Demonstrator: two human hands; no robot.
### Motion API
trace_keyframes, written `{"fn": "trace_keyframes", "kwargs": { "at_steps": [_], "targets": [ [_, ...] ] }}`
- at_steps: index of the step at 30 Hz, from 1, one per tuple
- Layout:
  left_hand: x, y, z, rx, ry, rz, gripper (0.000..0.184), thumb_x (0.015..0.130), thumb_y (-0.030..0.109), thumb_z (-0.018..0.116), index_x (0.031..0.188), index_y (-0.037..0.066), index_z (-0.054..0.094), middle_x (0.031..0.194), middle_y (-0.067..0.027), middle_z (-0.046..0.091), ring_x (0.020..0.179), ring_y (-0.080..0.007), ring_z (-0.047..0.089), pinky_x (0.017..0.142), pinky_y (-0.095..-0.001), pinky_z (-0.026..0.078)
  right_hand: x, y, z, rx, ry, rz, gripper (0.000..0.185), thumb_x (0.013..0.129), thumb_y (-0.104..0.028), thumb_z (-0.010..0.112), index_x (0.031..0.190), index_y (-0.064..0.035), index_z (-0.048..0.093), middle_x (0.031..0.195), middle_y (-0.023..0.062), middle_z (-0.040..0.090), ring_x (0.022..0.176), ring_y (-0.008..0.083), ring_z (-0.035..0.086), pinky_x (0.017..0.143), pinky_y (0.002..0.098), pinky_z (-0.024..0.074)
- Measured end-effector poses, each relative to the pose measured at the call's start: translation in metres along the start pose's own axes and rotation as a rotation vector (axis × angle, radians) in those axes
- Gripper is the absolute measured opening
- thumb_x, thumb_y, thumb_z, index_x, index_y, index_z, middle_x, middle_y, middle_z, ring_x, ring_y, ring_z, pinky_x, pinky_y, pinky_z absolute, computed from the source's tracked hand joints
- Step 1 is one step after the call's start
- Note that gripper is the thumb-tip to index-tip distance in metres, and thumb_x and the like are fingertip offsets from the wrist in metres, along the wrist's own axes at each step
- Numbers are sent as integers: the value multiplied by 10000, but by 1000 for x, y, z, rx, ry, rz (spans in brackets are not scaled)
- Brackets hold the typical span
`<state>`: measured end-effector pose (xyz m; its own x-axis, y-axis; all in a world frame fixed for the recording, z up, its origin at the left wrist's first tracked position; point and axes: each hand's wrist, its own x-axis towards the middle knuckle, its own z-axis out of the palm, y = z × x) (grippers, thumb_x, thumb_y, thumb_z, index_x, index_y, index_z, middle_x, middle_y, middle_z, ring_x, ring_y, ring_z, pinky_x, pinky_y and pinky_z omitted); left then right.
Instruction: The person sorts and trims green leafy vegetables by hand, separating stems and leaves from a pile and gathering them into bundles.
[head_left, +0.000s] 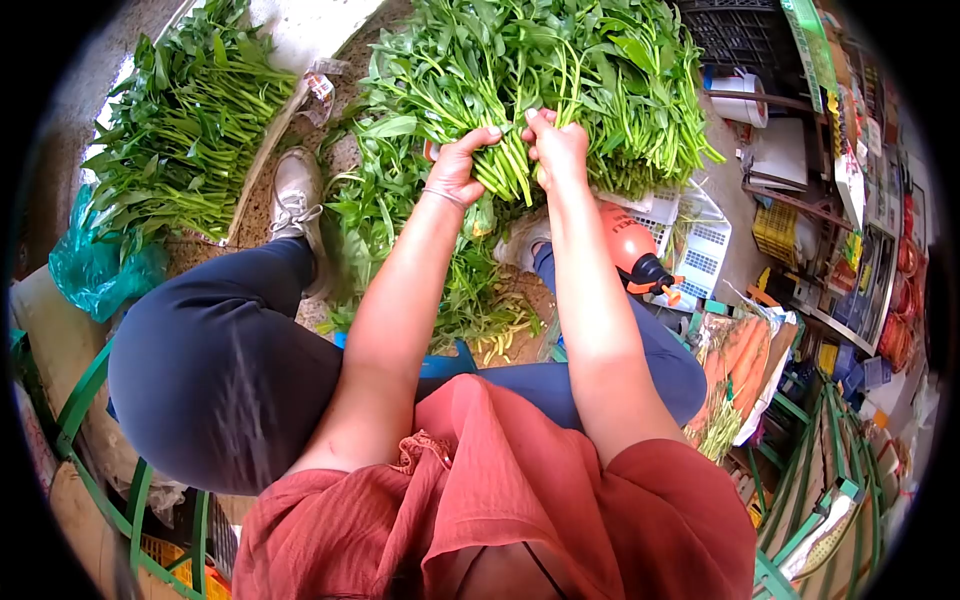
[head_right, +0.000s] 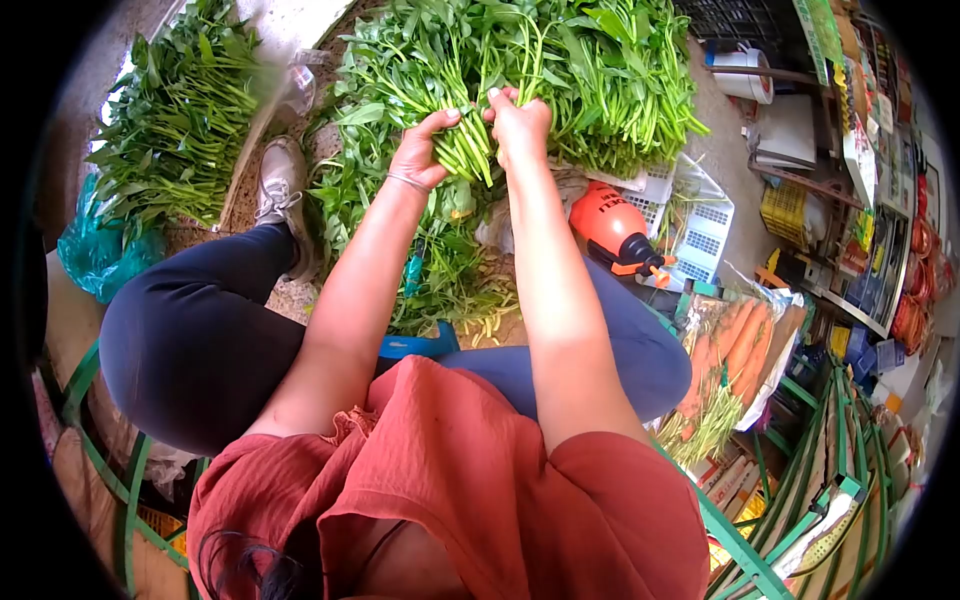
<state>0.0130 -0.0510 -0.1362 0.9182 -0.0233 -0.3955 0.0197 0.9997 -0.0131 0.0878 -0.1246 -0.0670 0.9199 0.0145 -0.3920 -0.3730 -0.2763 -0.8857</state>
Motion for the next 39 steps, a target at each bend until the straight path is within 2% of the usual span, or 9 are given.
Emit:
{"fn": "trace_keyframes", "kwargs": {
  "at_steps": [3,6,8,12,20,30,35,38,39],
  "targets": [
    [1,0,-2,-53,19,-8,243,750,89,592,956,-34,554,902,-135,604,810,-236,599,775,-370,500,1,17,-11,-158,89,-121,99,735,-63,646,751,-74,549,631,-17,528,469,62,440,389,203,303],
    [2,0,-6,-60,10,-15,249,751,93,587,965,-30,550,881,-126,605,803,-237,599,772,-376,500,-5,24,-17,-207,75,-238,99,727,-104,647,725,-41,571,618,46,573,490,139,515,428,256,372],
    [5,-1,-9,-38,20,-22,247,751,97,581,963,-24,547,862,-123,603,792,-239,598,765,-383,502,-11,14,-23,-835,173,-517,127,718,-110,611,725,13,580,611,146,593,561,273,582,556,341,448],
    [-2,4,-8,-93,-26,-30,270,748,101,578,982,-27,540,868,-131,598,785,-239,598,750,-387,504,4,-1,-36,-787,385,-603,184,716,-133,590,610,14,563,583,195,572,527,350,568,526,406,450],
    [0,6,-8,-148,-161,-74,456,749,124,570,1130,-84,430,1094,-208,535,919,-280,572,829,-412,477,19,-3,-38,-287,64,-199,117,729,-106,640,814,-41,593,610,-6,541,497,70,451,460,210,338],
    [-7,11,2,-36,-13,-102,250,754,82,572,970,-37,534,953,-150,600,853,-269,600,819,-397,483,17,27,-28,-423,-184,-547,79,701,-64,642,768,-28,618,681,59,628,611,156,590,597,284,471],
    [-9,10,6,-79,-87,-75,329,751,78,568,1052,-47,520,975,-137,598,862,-240,593,830,-384,474,17,19,-41,-740,-111,-563,97,763,-112,580,814,-55,641,707,63,639,661,184,621,609,309,465],
    [-8,12,1,-83,-114,-69,387,747,73,561,1105,-56,488,1013,-139,586,885,-248,586,849,-382,462,20,21,-43,-274,218,-239,118,822,-124,538,844,-34,609,649,63,609,551,130,560,525,283,427],
    [-7,12,0,-73,-116,-65,398,745,73,561,1112,-58,482,1023,-140,583,888,-251,585,853,-381,459,21,16,-41,25,296,-202,139,819,-180,578,815,-48,532,559,6,488,388,52,383,311,186,261]
  ]
}}
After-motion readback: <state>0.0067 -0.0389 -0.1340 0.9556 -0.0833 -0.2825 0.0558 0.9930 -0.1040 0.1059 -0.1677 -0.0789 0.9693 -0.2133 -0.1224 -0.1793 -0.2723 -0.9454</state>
